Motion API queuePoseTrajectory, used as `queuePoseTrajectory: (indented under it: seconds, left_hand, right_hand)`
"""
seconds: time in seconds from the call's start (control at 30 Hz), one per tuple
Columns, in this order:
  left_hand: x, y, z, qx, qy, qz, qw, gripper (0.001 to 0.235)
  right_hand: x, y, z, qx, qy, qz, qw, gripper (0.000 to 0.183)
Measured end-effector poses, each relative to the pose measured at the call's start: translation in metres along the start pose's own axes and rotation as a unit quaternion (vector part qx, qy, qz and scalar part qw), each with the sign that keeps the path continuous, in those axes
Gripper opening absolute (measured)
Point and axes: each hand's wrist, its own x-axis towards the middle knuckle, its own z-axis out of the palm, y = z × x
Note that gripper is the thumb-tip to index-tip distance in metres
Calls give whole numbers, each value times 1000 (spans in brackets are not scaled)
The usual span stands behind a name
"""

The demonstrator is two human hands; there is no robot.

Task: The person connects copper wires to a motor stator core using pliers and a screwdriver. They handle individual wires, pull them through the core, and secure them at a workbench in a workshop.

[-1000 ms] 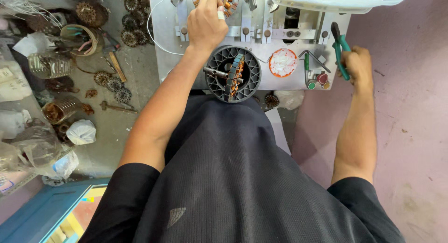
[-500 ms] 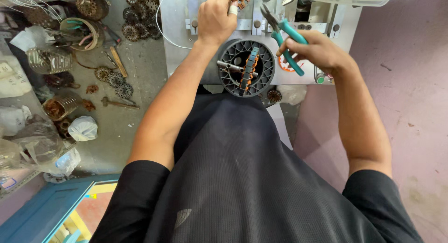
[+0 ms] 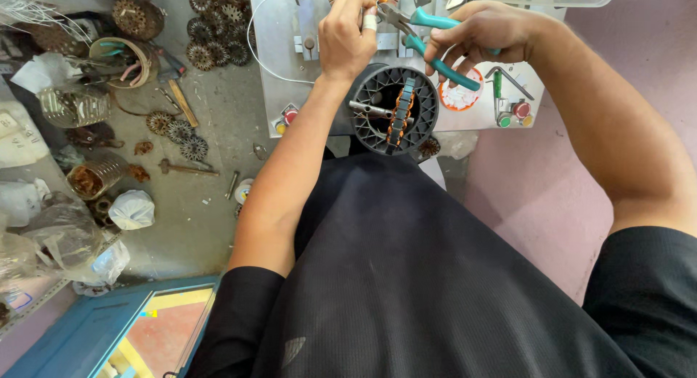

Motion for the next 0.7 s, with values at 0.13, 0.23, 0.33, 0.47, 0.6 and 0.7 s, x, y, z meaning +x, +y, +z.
queuePoseTrajectory:
  seconds: [0.13,0.23,0.33,0.47,0.6,0.7]
  left_hand:
    - [-1,-1,-2,-11,8,5,1000,8]
    - [-1,1,-2,-11,6,-6,1000,7]
    - [0,2,-3,-9,16,8,1000,8]
    - [0,3,-1,-8,13,-6,1000,8]
    - [1,4,-4,-1,8,-15,1000,7]
    - [-1,5,-5,4,13,-15,1000,8]
  right_hand:
    - [5,-13,0,-15,4,23,1000,36]
    - [6,-23,3,-14,12,47,999,37]
    - [5,-30,10,-2,47,80,996,36]
    - [8,-36,18,8,68,76,995,36]
    - [7,-34,35,31,100,69,992,34]
    - [5,-31,46,45,112,62,991,34]
